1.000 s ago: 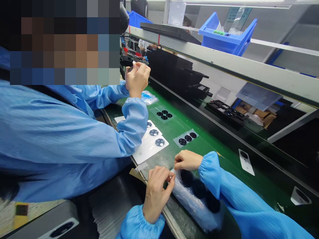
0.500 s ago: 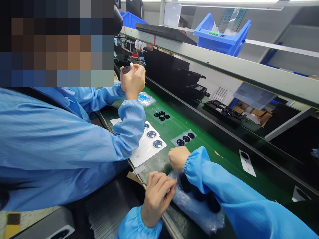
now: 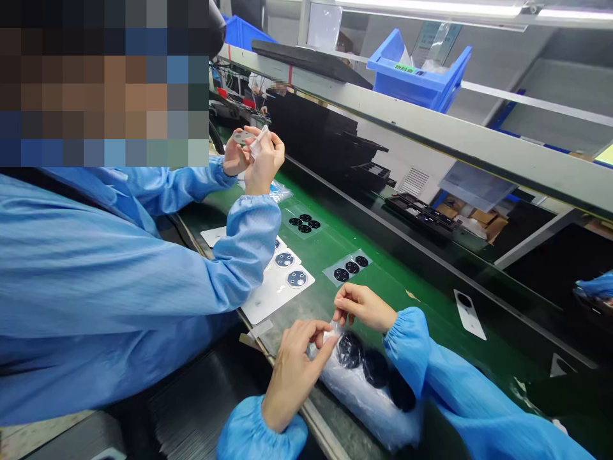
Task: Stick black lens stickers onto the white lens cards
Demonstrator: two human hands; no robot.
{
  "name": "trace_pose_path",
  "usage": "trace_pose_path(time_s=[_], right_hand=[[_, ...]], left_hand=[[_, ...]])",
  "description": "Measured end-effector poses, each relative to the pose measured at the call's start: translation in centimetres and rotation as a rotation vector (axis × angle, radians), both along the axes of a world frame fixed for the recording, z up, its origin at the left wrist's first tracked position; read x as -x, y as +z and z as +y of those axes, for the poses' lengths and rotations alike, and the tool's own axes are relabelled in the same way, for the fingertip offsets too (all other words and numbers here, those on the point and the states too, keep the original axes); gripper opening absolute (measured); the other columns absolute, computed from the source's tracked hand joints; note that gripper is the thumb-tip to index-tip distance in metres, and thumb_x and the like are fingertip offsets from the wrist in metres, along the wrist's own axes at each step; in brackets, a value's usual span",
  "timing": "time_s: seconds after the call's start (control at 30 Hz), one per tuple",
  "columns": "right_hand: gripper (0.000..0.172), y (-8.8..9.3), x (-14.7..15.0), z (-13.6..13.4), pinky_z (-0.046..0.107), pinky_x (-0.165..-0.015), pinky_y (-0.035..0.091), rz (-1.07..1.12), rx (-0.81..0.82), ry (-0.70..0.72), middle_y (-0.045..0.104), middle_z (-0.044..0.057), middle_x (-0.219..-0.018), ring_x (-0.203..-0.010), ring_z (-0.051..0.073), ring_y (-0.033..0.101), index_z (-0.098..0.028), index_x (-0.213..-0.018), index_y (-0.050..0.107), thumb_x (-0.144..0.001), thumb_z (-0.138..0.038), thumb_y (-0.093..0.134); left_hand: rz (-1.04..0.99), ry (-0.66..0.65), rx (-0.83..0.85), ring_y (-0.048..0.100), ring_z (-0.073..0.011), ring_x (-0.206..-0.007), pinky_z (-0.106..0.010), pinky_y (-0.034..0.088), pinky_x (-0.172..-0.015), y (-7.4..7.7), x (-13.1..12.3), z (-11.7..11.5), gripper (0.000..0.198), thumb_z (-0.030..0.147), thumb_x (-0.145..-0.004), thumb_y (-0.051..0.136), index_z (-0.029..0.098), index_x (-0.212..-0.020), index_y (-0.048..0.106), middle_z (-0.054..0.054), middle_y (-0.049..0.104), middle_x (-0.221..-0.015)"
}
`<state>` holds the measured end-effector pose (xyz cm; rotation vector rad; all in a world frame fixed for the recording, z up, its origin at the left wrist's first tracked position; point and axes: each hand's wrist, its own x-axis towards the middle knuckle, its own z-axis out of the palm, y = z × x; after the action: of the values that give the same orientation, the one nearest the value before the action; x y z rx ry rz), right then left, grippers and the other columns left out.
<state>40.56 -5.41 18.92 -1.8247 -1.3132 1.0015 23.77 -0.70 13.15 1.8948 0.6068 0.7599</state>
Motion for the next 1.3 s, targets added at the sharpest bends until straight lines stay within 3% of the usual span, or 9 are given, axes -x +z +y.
trace_pose_path(time_s=[0.2, 0.37, 0.43, 0.5, 0.6, 0.73, 0.9, 1.1, 1.3], right_hand=[[0.018, -0.9, -0.1, -0.2, 0.023, -0.049, 0.046, 0.075, -0.087, -0.029, 0.058, -0.002, -0.063, -0.051, 0.010, 0.055, -0.021, -0.077, 0.042, -0.086, -0.036, 0.046], [0.007, -0.7, 0.0, -1.0, 0.026, -0.055, 0.049, 0.031, -0.129, 0.022, 0.057, -0.002, -0.067, -0.057, 0.012, 0.055, -0.020, -0.087, 0.046, -0.090, -0.024, 0.041], [0.016, -0.1, 0.1, -1.6, 0.029, -0.067, 0.050, -0.027, -0.161, 0.053, 0.060, 0.001, -0.080, -0.070, 0.013, 0.056, -0.020, -0.097, 0.053, -0.086, -0.013, 0.044], [0.030, 0.5, 0.2, -2.2, 0.033, -0.082, 0.046, -0.199, -0.218, 0.133, 0.058, 0.005, -0.106, -0.089, 0.016, 0.054, -0.023, -0.102, 0.059, -0.081, -0.004, 0.049], [0.027, 0.7, 0.2, -2.9, 0.033, -0.087, 0.043, -0.546, -0.297, 0.303, 0.050, 0.004, -0.127, -0.100, 0.017, 0.050, -0.025, -0.097, 0.065, -0.083, -0.005, 0.054], [0.009, -0.4, 0.1, -2.8, 0.028, -0.076, 0.046, -0.692, -0.424, 0.346, 0.058, 0.005, -0.113, -0.092, 0.017, 0.052, -0.022, -0.089, 0.065, -0.088, -0.017, 0.058], [0.019, -1.7, -0.3, -2.6, 0.025, -0.068, 0.045, -0.727, -0.559, 0.381, 0.062, 0.005, -0.098, -0.084, 0.015, 0.053, -0.020, -0.080, 0.062, -0.092, -0.019, 0.048], [0.026, -2.2, -0.5, -2.9, 0.026, -0.068, 0.043, -0.730, -0.580, 0.397, 0.060, 0.008, -0.093, -0.082, 0.015, 0.054, -0.020, -0.083, 0.057, -0.096, -0.020, 0.035], [0.021, -1.9, -0.4, -3.5, 0.024, -0.067, 0.044, -0.679, -0.510, 0.363, 0.055, 0.005, -0.092, -0.077, 0.013, 0.052, -0.021, -0.086, 0.050, -0.096, -0.017, 0.031]], left_hand=[[0.022, -0.101, 0.160, 0.050, -0.0214, -0.079, -0.032, 0.036, -0.074, 0.7, -0.7, 0.9, 0.021, 0.037, -0.079, 0.052, 0.021, -0.068, 0.058, -0.001, 0.057, -0.073], [0.057, -0.188, 0.361, 0.045, -0.0166, -0.066, -0.027, 0.032, -0.061, 0.3, -0.9, 1.4, 0.027, 0.042, -0.077, 0.050, 0.018, -0.067, 0.056, 0.001, 0.050, -0.067], [0.063, -0.211, 0.419, 0.042, -0.0155, -0.065, -0.026, 0.030, -0.060, 0.3, -1.0, 1.6, 0.027, 0.043, -0.075, 0.051, 0.018, -0.067, 0.055, 0.002, 0.048, -0.065], [0.062, -0.230, 0.465, 0.040, -0.0151, -0.065, -0.026, 0.029, -0.060, 0.5, -1.1, 1.7, 0.027, 0.043, -0.074, 0.053, 0.017, -0.067, 0.054, 0.002, 0.046, -0.065], [0.054, -0.252, 0.519, 0.038, -0.0146, -0.066, -0.025, 0.028, -0.061, 0.8, -1.1, 1.8, 0.027, 0.044, -0.073, 0.053, 0.018, -0.066, 0.052, 0.003, 0.042, -0.064], [0.038, -0.263, 0.563, 0.036, -0.0145, -0.068, -0.025, 0.027, -0.062, 1.2, -1.0, 1.6, 0.027, 0.044, -0.074, 0.053, 0.018, -0.066, 0.050, 0.003, 0.041, -0.066], [0.024, -0.272, 0.601, 0.036, -0.0147, -0.069, -0.025, 0.028, -0.063, 1.2, -0.9, 1.4, 0.027, 0.043, -0.076, 0.054, 0.018, -0.067, 0.050, 0.003, 0.041, -0.067], [0.026, -0.276, 0.633, 0.035, -0.0142, -0.069, -0.025, 0.028, -0.063, 0.8, -0.9, 1.5, 0.027, 0.044, -0.076, 0.054, 0.018, -0.069, 0.050, 0.004, 0.040, -0.068], [0.029, -0.277, 0.636, 0.034, -0.0138, -0.068, -0.025, 0.027, -0.062, 0.6, -0.9, 1.5, 0.028, 0.045, -0.076, 0.054, 0.018, -0.070, 0.050, 0.004, 0.040, -0.068]])
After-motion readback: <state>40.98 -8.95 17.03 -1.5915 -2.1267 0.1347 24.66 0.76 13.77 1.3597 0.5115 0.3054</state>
